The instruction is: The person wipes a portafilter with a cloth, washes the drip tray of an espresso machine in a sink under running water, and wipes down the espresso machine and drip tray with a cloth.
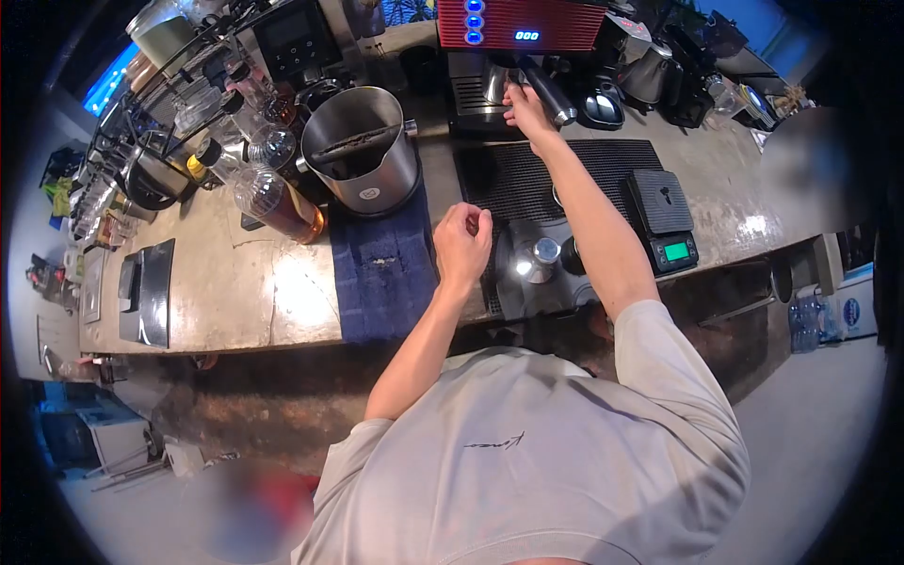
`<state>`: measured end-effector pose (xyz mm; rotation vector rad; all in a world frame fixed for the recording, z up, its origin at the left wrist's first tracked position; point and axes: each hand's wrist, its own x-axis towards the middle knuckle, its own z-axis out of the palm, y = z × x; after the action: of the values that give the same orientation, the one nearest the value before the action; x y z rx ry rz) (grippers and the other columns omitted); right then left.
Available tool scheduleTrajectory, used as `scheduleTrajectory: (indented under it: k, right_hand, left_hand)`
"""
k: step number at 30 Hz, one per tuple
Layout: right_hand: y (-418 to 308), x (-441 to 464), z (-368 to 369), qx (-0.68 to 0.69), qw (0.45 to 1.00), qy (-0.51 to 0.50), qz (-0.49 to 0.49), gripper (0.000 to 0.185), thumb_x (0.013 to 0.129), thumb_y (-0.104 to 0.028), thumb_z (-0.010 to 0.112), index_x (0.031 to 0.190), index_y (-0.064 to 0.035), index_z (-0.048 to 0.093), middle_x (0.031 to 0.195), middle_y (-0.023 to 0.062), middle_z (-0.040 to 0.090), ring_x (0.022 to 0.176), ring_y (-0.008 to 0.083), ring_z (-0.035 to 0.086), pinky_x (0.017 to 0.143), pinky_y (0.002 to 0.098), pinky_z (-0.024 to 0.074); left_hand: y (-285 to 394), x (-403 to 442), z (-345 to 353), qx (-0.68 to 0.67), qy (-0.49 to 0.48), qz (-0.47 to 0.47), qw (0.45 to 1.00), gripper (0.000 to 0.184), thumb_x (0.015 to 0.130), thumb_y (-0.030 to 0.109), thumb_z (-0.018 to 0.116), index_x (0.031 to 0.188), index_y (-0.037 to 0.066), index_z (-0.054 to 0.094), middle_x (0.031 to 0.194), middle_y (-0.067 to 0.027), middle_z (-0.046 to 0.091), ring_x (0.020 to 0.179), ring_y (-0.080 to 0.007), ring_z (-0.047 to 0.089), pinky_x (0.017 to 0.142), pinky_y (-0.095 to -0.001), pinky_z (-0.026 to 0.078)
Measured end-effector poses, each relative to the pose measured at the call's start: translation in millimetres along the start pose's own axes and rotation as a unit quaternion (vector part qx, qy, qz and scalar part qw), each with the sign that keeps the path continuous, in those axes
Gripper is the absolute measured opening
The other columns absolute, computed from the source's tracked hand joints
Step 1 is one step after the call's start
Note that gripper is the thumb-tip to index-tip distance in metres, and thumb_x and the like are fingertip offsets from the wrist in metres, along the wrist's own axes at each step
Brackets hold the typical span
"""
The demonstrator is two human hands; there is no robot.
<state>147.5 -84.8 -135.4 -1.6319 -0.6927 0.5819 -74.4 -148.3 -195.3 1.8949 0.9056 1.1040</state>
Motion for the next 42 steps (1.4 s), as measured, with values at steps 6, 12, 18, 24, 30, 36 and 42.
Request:
scheduleTrajectory:
  k: [6,12,18,24,30,36,42]
  right_hand:
    - [7,6,1,0.056,0.998,0.001,0.004,0.033,0.099,-0.029,0.044,0.106,0.0008,0.056,0.093,0.0072,0.057,0.079,0.0149,0.058,0.075,0.0263,0.0524]
    - [15,2,7,0.061,0.998,-0.026,-0.016,0.031,0.098,-0.028,0.045,0.098,0.0008,0.057,0.089,0.0086,0.056,0.081,0.0159,0.059,0.076,0.0263,0.0528]
    - [-3,-52,3,0.099,0.994,-0.049,-0.019,0.026,0.097,-0.023,0.047,0.086,-0.0005,0.056,0.082,0.0072,0.056,0.076,0.0160,0.061,0.075,0.0249,0.0537]
    - [-16,-120,-23,0.162,0.983,-0.085,-0.025,0.022,0.096,-0.016,0.049,0.082,-0.0004,0.057,0.078,0.0080,0.061,0.071,0.0149,0.063,0.070,0.0238,0.0528]
    - [-47,-203,-90,0.221,0.971,-0.093,-0.004,0.024,0.098,-0.013,0.046,0.079,-0.0001,0.051,0.092,0.0137,0.060,0.081,0.0244,0.065,0.080,0.0327,0.0550]
    - [-38,-227,-195,0.283,0.957,-0.043,-0.054,0.021,0.098,-0.011,0.045,0.084,0.0021,0.054,0.097,0.0155,0.060,0.082,0.0284,0.066,0.077,0.0335,0.0555]
    - [21,-167,-319,0.162,0.975,0.114,-0.105,0.022,0.097,-0.016,0.050,0.105,0.0024,0.057,0.100,0.0129,0.063,0.078,0.0203,0.066,0.071,0.0277,0.0553]
  left_hand:
    - [1,1,0,-0.001,0.000,-0.006,1.000,0.014,0.082,0.009,0.064,0.074,-0.002,0.059,0.065,-0.0072,0.056,0.053,-0.0158,0.047,0.051,-0.0277,0.041]
    - [-4,-1,2,0.000,0.008,0.003,1.000,0.014,0.082,0.009,0.063,0.074,-0.001,0.059,0.064,-0.0075,0.056,0.052,-0.0163,0.047,0.051,-0.0281,0.041]
    - [-1,1,-1,-0.011,0.011,0.009,1.000,0.013,0.082,0.009,0.063,0.074,-0.001,0.059,0.063,-0.0077,0.056,0.052,-0.0173,0.047,0.051,-0.0286,0.041]
    - [-1,2,-5,-0.002,-0.024,0.001,1.000,0.014,0.085,0.012,0.062,0.077,0.000,0.061,0.063,-0.0070,0.057,0.053,-0.0168,0.047,0.053,-0.0297,0.041]
    - [8,-1,-9,-0.019,-0.032,-0.031,0.999,0.013,0.083,0.011,0.063,0.076,0.000,0.059,0.065,-0.0089,0.056,0.055,-0.0198,0.049,0.055,-0.0306,0.043]
    - [7,-2,-10,0.012,-0.043,-0.029,0.999,0.018,0.089,0.015,0.061,0.083,-0.001,0.062,0.069,-0.0072,0.060,0.059,-0.0156,0.051,0.058,-0.0278,0.044]
    - [15,8,12,0.009,-0.020,-0.030,0.999,0.015,0.088,0.012,0.061,0.082,-0.002,0.061,0.071,-0.0069,0.060,0.060,-0.0150,0.051,0.059,-0.0266,0.045]
